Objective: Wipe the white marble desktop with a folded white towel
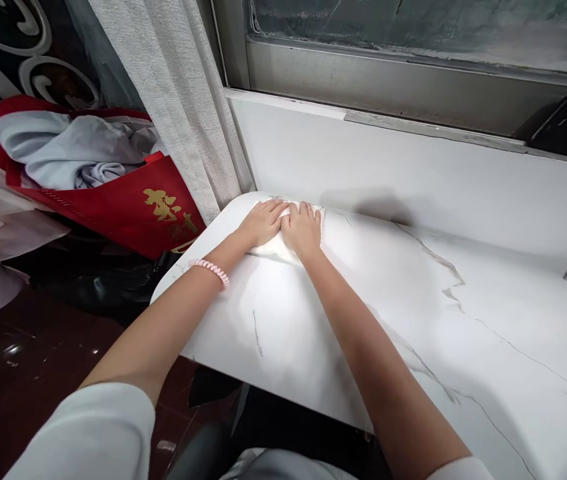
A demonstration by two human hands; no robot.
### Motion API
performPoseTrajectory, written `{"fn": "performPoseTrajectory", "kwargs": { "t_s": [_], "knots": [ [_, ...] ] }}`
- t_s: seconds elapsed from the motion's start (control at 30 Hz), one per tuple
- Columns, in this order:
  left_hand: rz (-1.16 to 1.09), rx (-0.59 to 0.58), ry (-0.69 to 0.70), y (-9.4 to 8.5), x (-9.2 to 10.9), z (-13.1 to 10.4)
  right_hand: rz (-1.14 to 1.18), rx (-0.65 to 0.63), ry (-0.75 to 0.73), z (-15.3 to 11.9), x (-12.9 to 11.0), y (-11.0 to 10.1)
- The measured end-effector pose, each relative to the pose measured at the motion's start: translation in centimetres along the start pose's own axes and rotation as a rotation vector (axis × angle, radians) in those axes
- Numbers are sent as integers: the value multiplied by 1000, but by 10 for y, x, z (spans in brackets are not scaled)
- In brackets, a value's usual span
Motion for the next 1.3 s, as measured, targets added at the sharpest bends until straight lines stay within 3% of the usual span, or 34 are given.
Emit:
{"fn": "performPoseTrajectory", "kwargs": {
  "t_s": [0.3, 0.57, 0.7, 0.8, 0.9, 1.3],
  "knots": [
    [31, -28, -23, -17, 64, -69, 15, -6, -29, -76, 10, -38],
    [85, -27, -63, -28, 155, -149, 28, -83, -149, -169, 42, -90],
    [64, -37, -43, -23, 189, -165, -5, -98, -147, -196, 63, -110],
    [43, -72, -30, -18, 199, -159, -16, -111, -117, -196, 75, -115],
    [36, -120, -37, -13, 200, -138, -14, -123, -88, -180, 86, -113],
    [-24, -29, 19, 37, 186, 9, -6, -59, 5, -56, 157, -77]
  ]
}}
Point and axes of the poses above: each hand's wrist, its own z-axis towards the middle knuckle, its own y-axis out of the palm, x = y × z, the point moved 1 cm from there along z, towards the middle knuckle, and after that the axes turned 11 degrees about x, right-handed, at the moved point
